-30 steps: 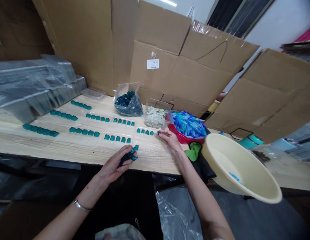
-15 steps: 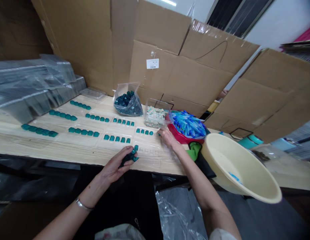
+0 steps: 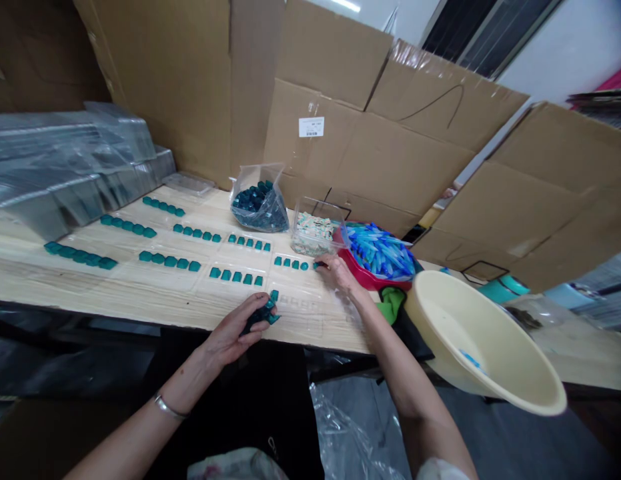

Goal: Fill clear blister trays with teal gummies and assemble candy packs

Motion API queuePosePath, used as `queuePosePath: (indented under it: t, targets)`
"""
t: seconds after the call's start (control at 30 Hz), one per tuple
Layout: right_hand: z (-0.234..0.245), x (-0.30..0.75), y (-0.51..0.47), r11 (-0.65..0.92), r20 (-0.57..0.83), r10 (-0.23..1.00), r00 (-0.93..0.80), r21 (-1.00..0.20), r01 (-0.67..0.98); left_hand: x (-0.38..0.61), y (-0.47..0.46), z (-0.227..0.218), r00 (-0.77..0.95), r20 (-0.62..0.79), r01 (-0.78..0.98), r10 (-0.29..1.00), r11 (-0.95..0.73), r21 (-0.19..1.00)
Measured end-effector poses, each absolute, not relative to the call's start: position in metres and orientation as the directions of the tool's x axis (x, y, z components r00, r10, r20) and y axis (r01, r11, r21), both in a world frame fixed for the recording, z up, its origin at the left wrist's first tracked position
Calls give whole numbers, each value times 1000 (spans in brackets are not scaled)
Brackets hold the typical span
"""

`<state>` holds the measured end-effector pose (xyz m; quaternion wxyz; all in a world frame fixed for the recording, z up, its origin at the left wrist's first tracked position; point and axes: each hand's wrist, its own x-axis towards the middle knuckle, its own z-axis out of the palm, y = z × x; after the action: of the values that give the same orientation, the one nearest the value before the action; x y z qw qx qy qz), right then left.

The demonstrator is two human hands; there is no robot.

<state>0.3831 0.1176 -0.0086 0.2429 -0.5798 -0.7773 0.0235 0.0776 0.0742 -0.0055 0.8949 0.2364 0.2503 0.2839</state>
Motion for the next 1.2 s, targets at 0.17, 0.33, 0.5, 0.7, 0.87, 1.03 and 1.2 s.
queuePosePath:
  t: [0.17, 0.33, 0.5, 0.7, 0.87, 1.03, 1.2]
  targets:
    - [-12, 383, 122, 378, 360, 898, -253, -336, 863, 77, 75, -7, 710, -318, -392, 628, 728, 562]
    - [-16, 380, 125, 368, 325, 910, -258, -344, 864, 77, 75, -9, 714, -309, -396, 629, 725, 563]
    - [-20, 377, 125, 331, 314, 923, -224, -347, 877, 77, 77, -5, 713, -303, -407, 632, 725, 555]
    - [-9, 366, 107, 265, 359, 927, -103, -438, 859, 78, 76, 0, 725, -266, -459, 635, 734, 500]
    - [13, 305, 63, 231, 307, 951, 42, -792, 566, 85, 77, -1, 728, -215, -474, 651, 704, 529]
    - [16, 251, 40, 135, 157, 987, 40, -934, 331, 97, 75, -3, 673, -147, -495, 725, 589, 639]
    - [5, 252, 44, 145, 185, 971, 154, -960, 238, 107, 76, -6, 650, -108, -487, 752, 522, 701]
